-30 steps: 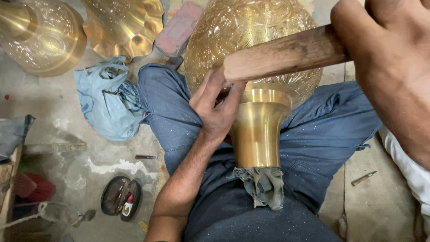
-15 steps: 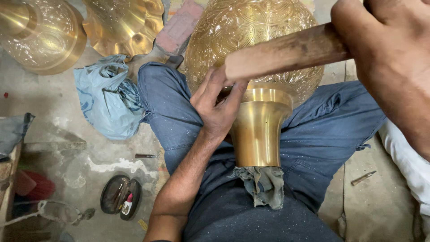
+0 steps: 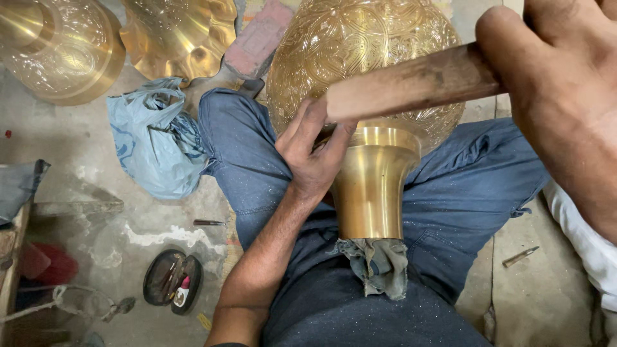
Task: The person sits on the floor holding a large brass vase on their lap and hammers a small chisel against its embossed surface with a wooden mallet, working the decorative pattern. They reposition the chisel across different areas of the vase as they hammer.
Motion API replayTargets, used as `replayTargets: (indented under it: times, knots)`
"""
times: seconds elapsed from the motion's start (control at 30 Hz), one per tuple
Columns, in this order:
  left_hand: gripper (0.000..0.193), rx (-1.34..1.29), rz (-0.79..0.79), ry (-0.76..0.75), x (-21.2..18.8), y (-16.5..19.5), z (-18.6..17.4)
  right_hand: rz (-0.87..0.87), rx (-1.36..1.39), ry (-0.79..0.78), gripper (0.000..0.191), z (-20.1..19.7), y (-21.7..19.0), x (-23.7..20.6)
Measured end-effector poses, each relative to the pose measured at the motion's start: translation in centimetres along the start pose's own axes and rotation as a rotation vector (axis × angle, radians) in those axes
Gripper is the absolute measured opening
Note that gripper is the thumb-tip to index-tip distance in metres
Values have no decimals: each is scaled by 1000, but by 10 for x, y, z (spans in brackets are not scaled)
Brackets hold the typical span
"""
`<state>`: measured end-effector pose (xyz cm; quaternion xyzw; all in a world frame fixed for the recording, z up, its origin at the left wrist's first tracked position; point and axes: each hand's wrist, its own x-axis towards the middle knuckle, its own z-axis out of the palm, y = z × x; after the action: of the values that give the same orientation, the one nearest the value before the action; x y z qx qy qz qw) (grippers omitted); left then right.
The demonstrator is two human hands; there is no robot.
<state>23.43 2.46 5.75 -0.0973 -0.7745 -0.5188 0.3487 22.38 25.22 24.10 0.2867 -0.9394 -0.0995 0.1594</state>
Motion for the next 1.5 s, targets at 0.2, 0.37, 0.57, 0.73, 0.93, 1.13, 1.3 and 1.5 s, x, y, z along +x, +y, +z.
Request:
replayTargets:
  times: [0.2,0.37,0.57,0.73,0.93,1.13,1.3,1.5]
  knots:
    - [40,-42,102,39,0,-2,0,48,167,-22,28,-9,-7,9]
    - [40,-28,36,28,1,1,0,43,-19,-76,22,-9,-7,14]
    - [38,-59,44,20,2,2,0,1,31,6,25,-15,-10,12]
    - [39,-73,-25,2,1,5,-1,37,35,-29,24,-11,-10,17]
    - [39,-8,4,5,0,2,-2,-5,-182,-106,26,-5,-8,11]
    - [39,12,57,53,0,2,0,42,567,121,47,15,0,1]
    - [30,-40,15,4,6,9,1,33,410,114,43,25,6,-7]
    - [36,-22,-36,-21,4,7,-2,21,237,-4,37,12,7,0]
